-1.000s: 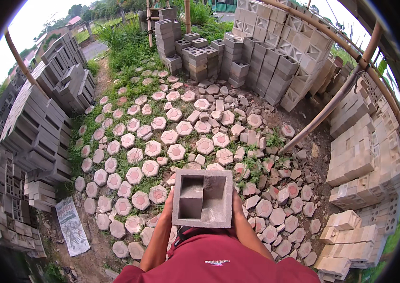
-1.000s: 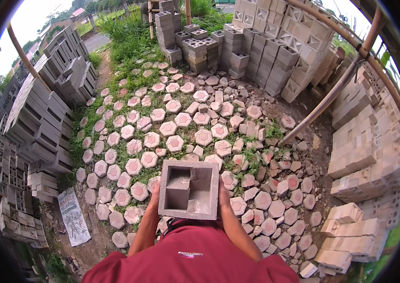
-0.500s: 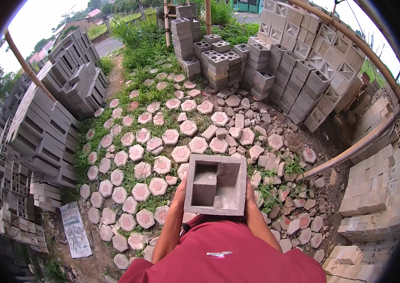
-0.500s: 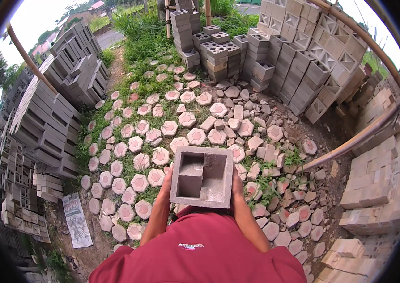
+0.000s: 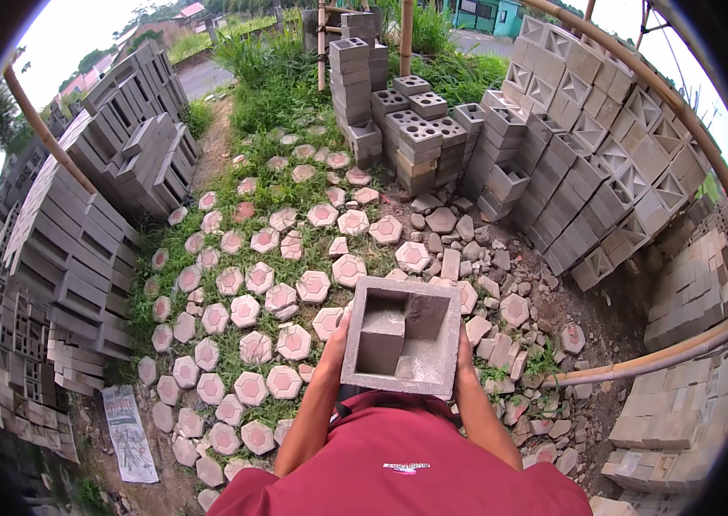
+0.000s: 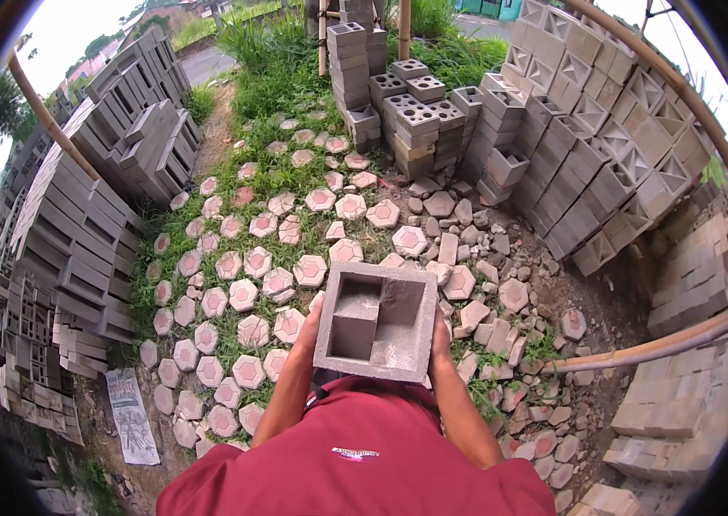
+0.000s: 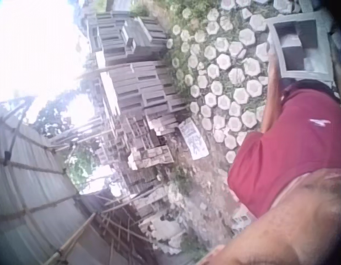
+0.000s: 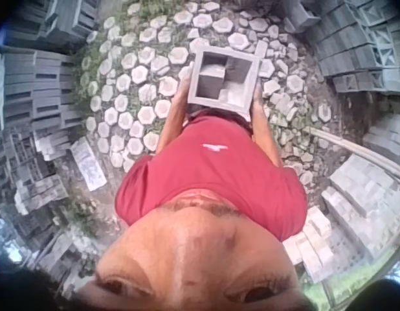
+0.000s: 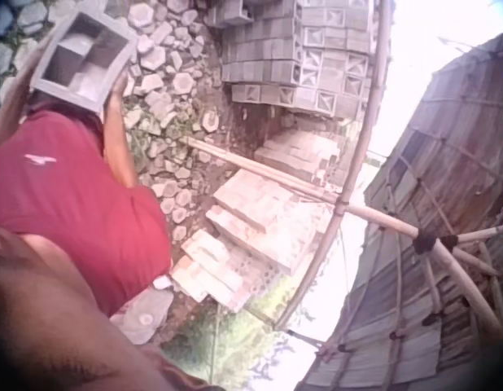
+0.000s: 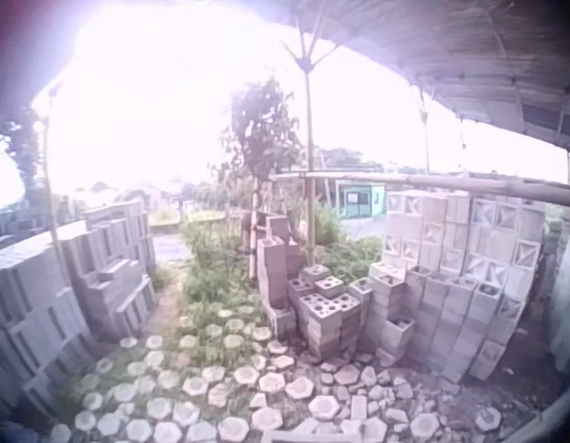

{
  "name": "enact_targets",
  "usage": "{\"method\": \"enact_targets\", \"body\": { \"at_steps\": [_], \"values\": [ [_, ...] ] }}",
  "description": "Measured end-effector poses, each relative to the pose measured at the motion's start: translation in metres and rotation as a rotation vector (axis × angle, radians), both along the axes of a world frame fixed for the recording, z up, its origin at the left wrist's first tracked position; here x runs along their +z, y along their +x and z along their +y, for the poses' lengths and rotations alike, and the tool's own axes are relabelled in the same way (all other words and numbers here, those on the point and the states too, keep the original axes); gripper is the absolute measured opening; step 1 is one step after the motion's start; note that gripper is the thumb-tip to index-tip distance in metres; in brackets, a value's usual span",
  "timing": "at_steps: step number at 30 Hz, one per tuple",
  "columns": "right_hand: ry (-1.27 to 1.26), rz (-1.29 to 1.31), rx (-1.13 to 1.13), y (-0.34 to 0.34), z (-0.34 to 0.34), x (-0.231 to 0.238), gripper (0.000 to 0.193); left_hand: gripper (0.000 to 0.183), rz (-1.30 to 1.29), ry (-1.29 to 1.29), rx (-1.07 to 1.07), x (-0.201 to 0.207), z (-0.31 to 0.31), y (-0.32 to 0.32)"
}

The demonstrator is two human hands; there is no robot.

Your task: The person carries several hollow ventilation blocks across a yard and stacks them individually at the edge of an existing brick pile.

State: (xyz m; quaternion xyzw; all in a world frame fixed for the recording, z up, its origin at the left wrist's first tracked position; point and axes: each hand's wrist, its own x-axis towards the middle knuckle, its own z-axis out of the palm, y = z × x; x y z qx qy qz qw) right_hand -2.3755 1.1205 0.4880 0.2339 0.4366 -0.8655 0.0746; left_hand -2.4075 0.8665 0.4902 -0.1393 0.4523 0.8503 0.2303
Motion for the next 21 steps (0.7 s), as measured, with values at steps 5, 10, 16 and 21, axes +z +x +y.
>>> {"method": "enact_targets", "body": {
  "at_steps": [5,10,16,21],
  "values": [
    [-0.014,0.025,-0.137,-0.114,-0.022,0.024,0.057,0.062,-0.004,-0.027,-0.072,0.01,-0.005,-0.134],
    [0.087,0.025,-0.258,-0.207,-0.034,0.017,0.061,0.057,-0.047,-0.105,-0.192,0.035,-0.02,-0.263],
    [-0.008,0.005,-0.356,-0.277,-0.035,0.036,0.06,0.057,-0.11,-0.187,-0.359,0.04,-0.004,-0.355],
    [-0.086,-0.036,-0.412,-0.322,-0.006,0.03,0.052,0.056,-0.197,-0.096,-0.426,0.048,0.031,-0.418]
  ]
}}
